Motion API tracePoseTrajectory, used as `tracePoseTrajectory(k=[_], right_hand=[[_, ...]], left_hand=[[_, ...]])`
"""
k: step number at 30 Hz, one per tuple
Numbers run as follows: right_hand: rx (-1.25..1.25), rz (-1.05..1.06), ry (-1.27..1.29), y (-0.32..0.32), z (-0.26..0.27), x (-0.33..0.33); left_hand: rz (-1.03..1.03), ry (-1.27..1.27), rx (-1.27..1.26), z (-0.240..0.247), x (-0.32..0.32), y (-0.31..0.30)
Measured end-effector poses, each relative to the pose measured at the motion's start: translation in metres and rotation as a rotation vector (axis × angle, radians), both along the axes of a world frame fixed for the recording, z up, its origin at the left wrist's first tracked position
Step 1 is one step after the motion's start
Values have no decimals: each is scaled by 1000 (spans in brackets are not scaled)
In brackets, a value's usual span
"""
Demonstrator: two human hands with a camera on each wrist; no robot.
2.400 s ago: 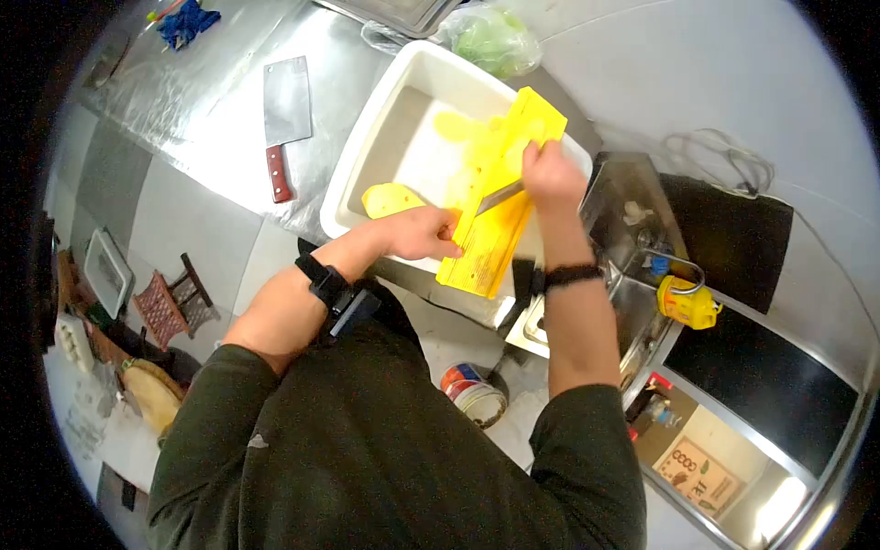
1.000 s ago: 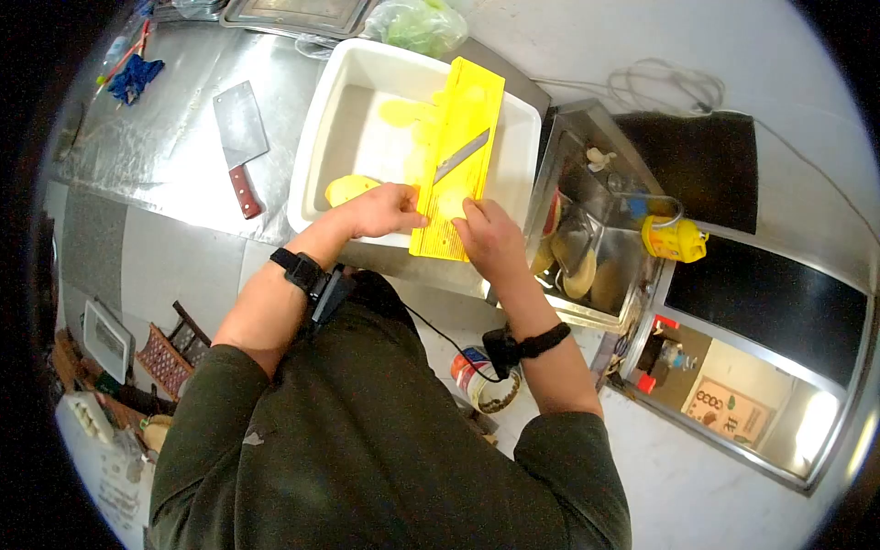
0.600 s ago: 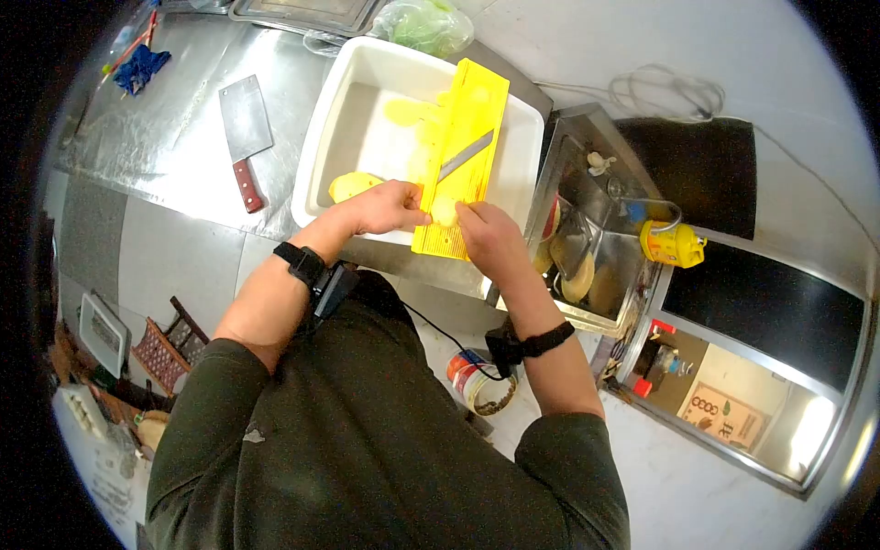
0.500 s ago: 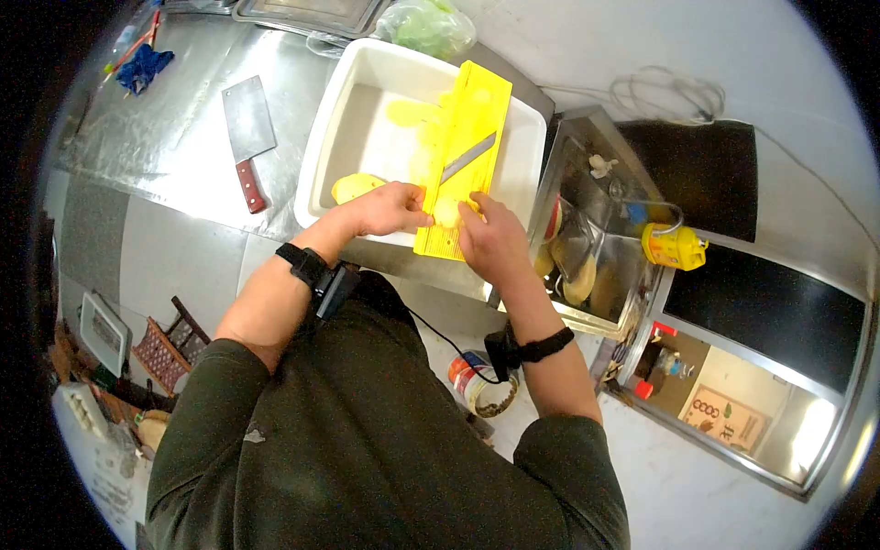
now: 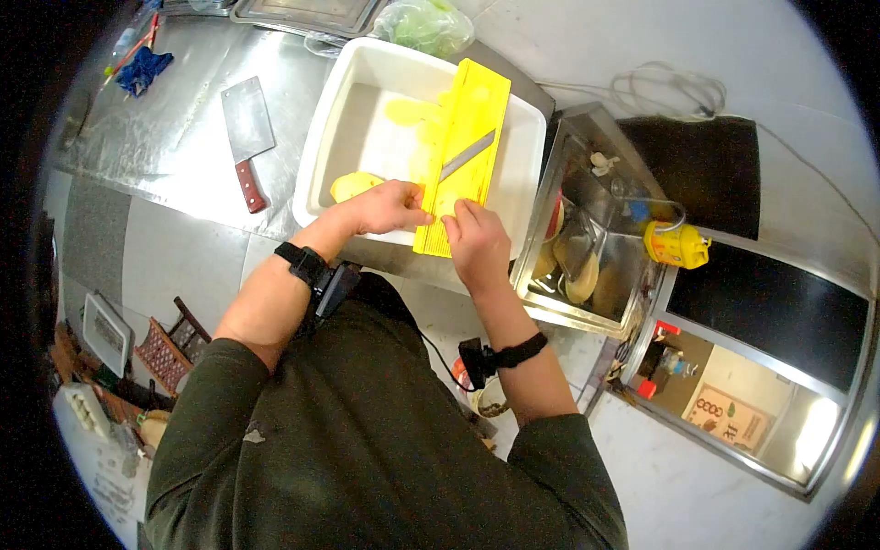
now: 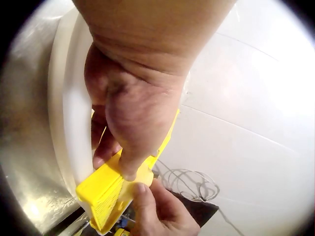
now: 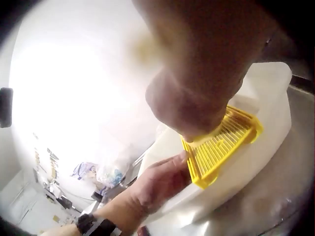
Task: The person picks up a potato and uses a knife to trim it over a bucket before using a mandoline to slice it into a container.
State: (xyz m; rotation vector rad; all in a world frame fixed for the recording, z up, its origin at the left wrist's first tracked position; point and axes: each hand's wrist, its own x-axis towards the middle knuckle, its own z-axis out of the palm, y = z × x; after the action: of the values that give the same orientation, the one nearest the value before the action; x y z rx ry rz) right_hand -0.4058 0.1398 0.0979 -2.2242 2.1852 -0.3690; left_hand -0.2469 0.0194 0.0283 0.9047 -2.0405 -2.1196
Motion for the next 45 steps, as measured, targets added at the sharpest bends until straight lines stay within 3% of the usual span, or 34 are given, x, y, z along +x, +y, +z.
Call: tracePoseTrajectory(k=[25,30,32,34,38,43,45], right_hand=[[-109,-63,99,-1,-14,12],[-183,-21,71,-46,-17,-4],[182,-186,170,-86,-9,-15],[-148,-15,72,-121,-30,-48],[-8,-104,36,-169,-16,-55],[55,-114,-24,-153,-12,-59],[-16,33,4,-114,-12,-50]], left_hand=[[-10,13,-30,-5,-3,0],[-2,28,-29,-4,-2,-2],[-11,26,-42,-6,-3,2],[-4,58,-13,-12,-4,2],[1,48,-53,-2,0,0],[2,53,-11,-4,-1,0],[-2,53,-10,-4,-3,1]])
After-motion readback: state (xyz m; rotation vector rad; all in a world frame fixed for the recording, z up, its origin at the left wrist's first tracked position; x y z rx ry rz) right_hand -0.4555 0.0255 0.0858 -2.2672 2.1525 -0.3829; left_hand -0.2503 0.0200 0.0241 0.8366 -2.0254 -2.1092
